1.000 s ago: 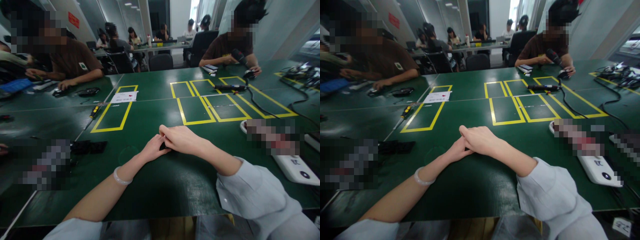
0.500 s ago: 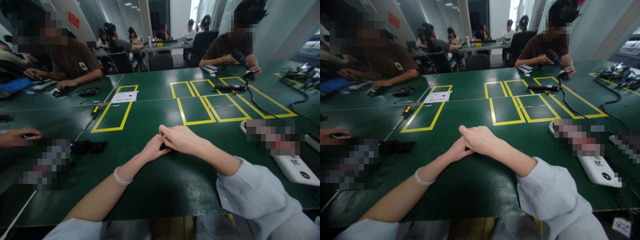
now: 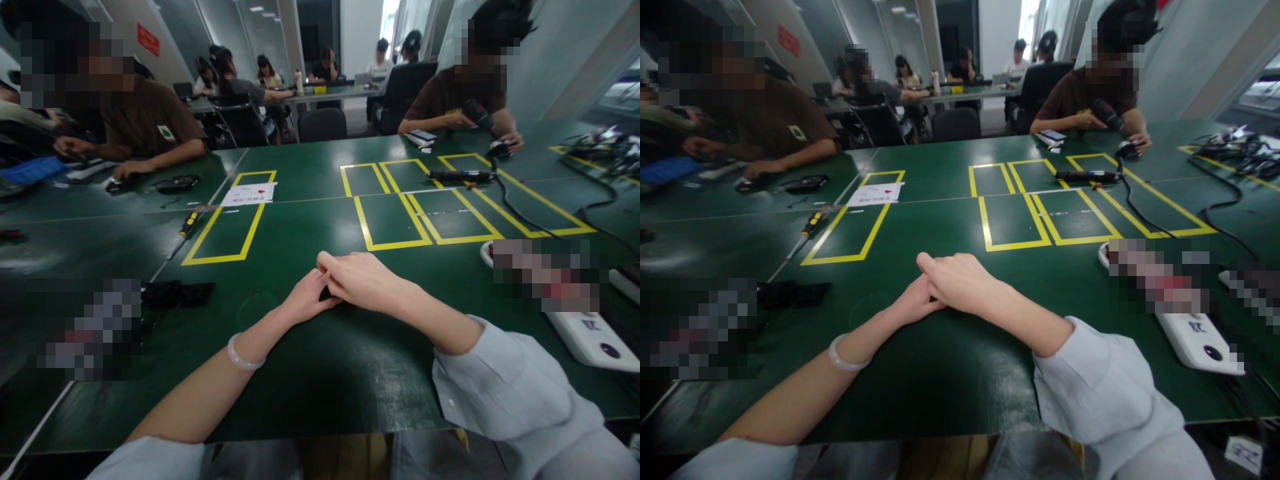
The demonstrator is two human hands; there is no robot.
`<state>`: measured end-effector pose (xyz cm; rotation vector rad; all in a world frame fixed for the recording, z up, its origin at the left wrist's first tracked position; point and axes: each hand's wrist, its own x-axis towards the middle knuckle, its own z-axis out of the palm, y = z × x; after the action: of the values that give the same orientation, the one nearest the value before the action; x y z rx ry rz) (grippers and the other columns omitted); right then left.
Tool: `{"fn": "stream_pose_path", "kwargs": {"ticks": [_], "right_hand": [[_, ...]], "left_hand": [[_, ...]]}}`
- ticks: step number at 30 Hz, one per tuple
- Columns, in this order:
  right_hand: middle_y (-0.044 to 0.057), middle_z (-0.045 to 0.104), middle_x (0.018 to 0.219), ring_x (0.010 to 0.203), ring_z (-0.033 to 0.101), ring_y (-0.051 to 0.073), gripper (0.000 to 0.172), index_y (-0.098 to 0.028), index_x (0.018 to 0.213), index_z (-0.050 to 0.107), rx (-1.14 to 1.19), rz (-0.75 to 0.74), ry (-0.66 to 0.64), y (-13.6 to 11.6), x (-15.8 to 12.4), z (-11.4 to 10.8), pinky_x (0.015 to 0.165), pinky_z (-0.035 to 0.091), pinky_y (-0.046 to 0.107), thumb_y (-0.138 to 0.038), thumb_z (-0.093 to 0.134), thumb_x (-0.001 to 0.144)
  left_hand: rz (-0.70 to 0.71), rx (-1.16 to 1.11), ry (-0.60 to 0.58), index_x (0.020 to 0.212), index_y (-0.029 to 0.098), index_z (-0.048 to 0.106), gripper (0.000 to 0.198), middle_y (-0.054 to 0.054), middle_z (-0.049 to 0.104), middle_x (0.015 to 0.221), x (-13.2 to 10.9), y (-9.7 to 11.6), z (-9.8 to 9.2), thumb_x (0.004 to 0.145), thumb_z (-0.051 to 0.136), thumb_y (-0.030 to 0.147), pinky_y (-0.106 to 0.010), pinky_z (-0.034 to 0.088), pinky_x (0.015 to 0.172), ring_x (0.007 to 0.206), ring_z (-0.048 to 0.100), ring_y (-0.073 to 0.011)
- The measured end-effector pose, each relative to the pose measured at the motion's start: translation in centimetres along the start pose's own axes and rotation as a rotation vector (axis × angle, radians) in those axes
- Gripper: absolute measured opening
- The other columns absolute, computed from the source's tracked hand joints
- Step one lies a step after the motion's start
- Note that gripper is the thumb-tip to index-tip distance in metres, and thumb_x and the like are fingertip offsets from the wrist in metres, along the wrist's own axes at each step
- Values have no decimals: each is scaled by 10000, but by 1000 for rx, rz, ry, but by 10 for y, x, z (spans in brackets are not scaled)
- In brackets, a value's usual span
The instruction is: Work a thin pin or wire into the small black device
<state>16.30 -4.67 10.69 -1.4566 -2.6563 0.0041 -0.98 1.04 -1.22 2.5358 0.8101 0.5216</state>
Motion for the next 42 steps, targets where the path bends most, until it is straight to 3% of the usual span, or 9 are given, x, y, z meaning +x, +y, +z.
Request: {"fn": "stream_pose_path", "kwargs": {"ticks": [4,10,16,24,30,37,42], "right_hand": [[52,697,781,708,665,196,202,-185,1025,491,-42,-12,-36,2,2,3,547,237,288,-311,340,977],[31,699,794,678,653,181,186,-183,1082,466,-3,-10,-3,0,0,2,523,219,285,-192,393,911],[41,697,778,682,653,187,214,-191,1032,488,-15,-11,-1,2,0,4,539,217,287,-334,338,978],[27,698,797,658,630,164,182,-186,1065,481,27,3,31,2,-1,4,537,230,283,-197,375,918],[43,698,785,671,631,170,227,-189,1029,504,23,7,-2,2,0,3,552,234,280,-333,336,976],[42,700,815,661,617,166,204,-187,1071,493,45,11,4,2,-2,2,544,228,280,-202,363,915],[36,694,797,665,626,174,214,-187,1039,501,61,-3,35,2,-3,1,543,235,282,-311,347,958]], "left_hand": [[-27,-1,-29,1069,187,595,326,-94,626,1141,0,-1,0,857,614,433,-455,483,932,1076,575,-295],[2,7,-4,1168,185,550,378,-99,583,1234,0,-2,0,851,627,374,-449,473,954,1151,536,-300],[-34,0,-23,1081,192,591,330,-88,621,1137,-1,-3,2,847,625,422,-449,486,923,1070,574,-291],[0,30,-1,1200,170,523,433,-116,581,1219,0,-3,1,854,620,410,-460,462,959,1120,540,-298],[-38,15,-31,1077,180,576,348,-98,614,1124,-1,-2,0,854,614,444,-445,487,908,1053,571,-290],[0,25,-3,1194,173,527,418,-109,574,1223,1,0,0,860,615,409,-454,462,957,1114,542,-289],[-23,17,-15,1142,188,555,374,-98,592,1167,-1,-2,0,855,614,420,-454,480,925,1082,557,-292]]}}
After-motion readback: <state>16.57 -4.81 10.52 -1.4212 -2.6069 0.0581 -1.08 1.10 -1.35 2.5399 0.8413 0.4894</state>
